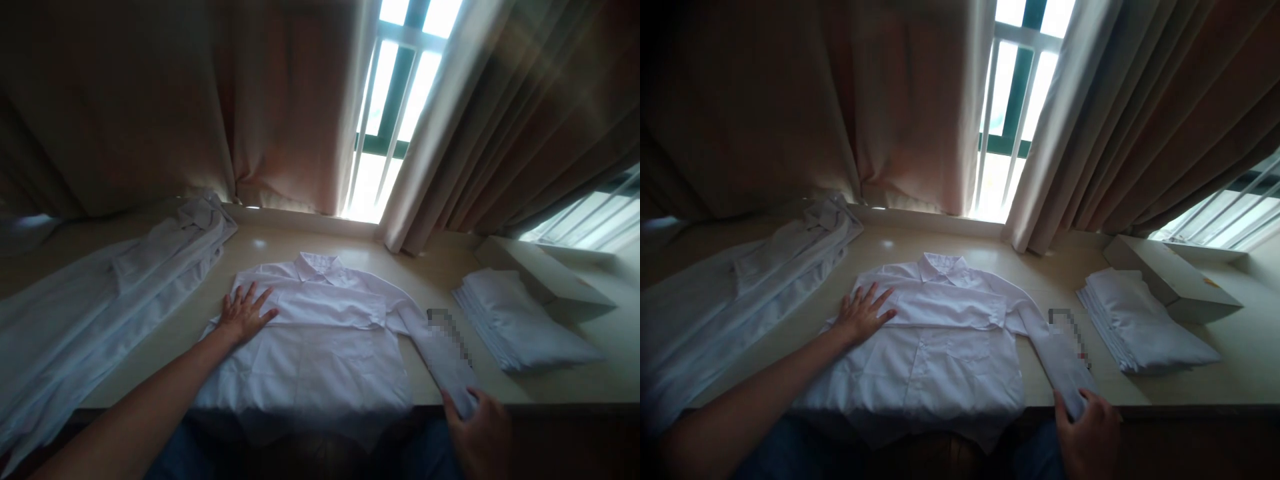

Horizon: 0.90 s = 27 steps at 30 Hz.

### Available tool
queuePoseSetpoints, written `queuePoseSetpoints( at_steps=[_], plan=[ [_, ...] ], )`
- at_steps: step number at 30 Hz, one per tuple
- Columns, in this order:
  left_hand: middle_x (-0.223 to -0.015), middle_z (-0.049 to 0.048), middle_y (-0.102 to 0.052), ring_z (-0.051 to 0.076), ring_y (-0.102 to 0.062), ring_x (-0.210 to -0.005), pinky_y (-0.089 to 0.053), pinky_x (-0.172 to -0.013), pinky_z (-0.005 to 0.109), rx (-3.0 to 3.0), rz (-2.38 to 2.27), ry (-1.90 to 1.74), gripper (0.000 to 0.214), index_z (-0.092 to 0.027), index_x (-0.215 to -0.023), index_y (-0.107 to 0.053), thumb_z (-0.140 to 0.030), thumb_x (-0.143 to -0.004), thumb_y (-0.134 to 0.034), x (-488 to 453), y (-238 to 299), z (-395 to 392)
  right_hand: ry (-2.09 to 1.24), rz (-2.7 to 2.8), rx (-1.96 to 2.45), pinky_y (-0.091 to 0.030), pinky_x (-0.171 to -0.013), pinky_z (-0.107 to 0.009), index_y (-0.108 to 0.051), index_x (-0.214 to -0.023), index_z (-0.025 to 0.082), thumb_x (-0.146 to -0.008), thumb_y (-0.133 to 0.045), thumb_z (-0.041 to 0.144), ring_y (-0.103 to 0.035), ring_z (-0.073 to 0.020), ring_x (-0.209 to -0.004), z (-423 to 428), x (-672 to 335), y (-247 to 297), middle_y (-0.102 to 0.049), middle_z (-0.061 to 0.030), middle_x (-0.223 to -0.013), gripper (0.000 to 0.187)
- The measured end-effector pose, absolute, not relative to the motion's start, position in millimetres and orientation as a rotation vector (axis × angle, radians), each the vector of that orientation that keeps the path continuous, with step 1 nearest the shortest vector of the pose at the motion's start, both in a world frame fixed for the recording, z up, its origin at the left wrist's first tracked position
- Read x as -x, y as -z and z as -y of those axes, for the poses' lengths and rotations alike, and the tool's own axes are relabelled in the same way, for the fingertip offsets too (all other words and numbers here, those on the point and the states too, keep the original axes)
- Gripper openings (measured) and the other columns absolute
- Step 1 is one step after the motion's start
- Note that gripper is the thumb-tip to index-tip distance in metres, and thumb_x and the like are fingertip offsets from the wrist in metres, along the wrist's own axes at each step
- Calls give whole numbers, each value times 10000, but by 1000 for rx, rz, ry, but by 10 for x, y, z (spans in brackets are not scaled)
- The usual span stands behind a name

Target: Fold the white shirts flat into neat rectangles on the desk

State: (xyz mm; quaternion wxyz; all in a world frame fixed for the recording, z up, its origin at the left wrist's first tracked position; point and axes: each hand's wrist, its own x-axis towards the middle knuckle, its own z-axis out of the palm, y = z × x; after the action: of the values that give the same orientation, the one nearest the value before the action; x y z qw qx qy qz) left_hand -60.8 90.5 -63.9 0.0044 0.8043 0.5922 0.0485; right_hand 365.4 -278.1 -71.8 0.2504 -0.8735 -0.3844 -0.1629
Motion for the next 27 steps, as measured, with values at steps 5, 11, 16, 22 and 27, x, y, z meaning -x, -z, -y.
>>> queuePoseSetpoints(
  at_steps=[5,11,16,22,27],
  plan=[
    [-1564,52,-134,392,-77,-1405,-23,-1070,589,-2537,-1859,-117,755,-365,-1452,-238,-731,-796,-312,590,610,-903,279,872,2458,-452,-784,-420,-536,-1020,157,-701,-536,655,-565,-324,-909,2932,-3840,868,-602,-171,-957,591],
    [-1545,66,-208,374,-58,-1415,34,-1076,603,-2685,-1851,-172,666,-319,-1432,-336,-626,-842,-344,535,506,-805,300,962,2445,-425,-838,-402,-559,-906,187,-824,-398,496,-567,-296,-923,2857,-3786,922,-616,-145,-948,358],
    [-1503,71,-315,276,-166,-1415,-14,-1141,507,-2830,-1640,-315,501,-217,-1357,-472,-305,-882,-342,26,376,-465,158,838,2399,-441,-714,-366,-526,-1012,200,-850,-360,438,-610,-274,-808,2876,-3719,801,-648,-118,-924,333],
    [-1479,90,-356,275,-237,-1396,-143,-1149,475,-2855,-1023,-509,525,-232,-1360,-453,-421,-870,-427,-1255,310,172,93,889,2295,-422,-655,-309,-551,-992,226,-851,-379,475,-621,-245,-809,2614,-4116,88,-665,-76,-906,334],
    [-1491,126,-322,334,-245,-1385,-170,-1112,554,-2765,-990,-511,666,-272,-1396,-395,-590,-816,-475,-2027,467,484,-218,934,2164,-446,-657,-293,-629,-889,164,-755,-548,462,-625,-214,-737,2278,-4954,-514,-683,-77,-800,336]
  ],
)
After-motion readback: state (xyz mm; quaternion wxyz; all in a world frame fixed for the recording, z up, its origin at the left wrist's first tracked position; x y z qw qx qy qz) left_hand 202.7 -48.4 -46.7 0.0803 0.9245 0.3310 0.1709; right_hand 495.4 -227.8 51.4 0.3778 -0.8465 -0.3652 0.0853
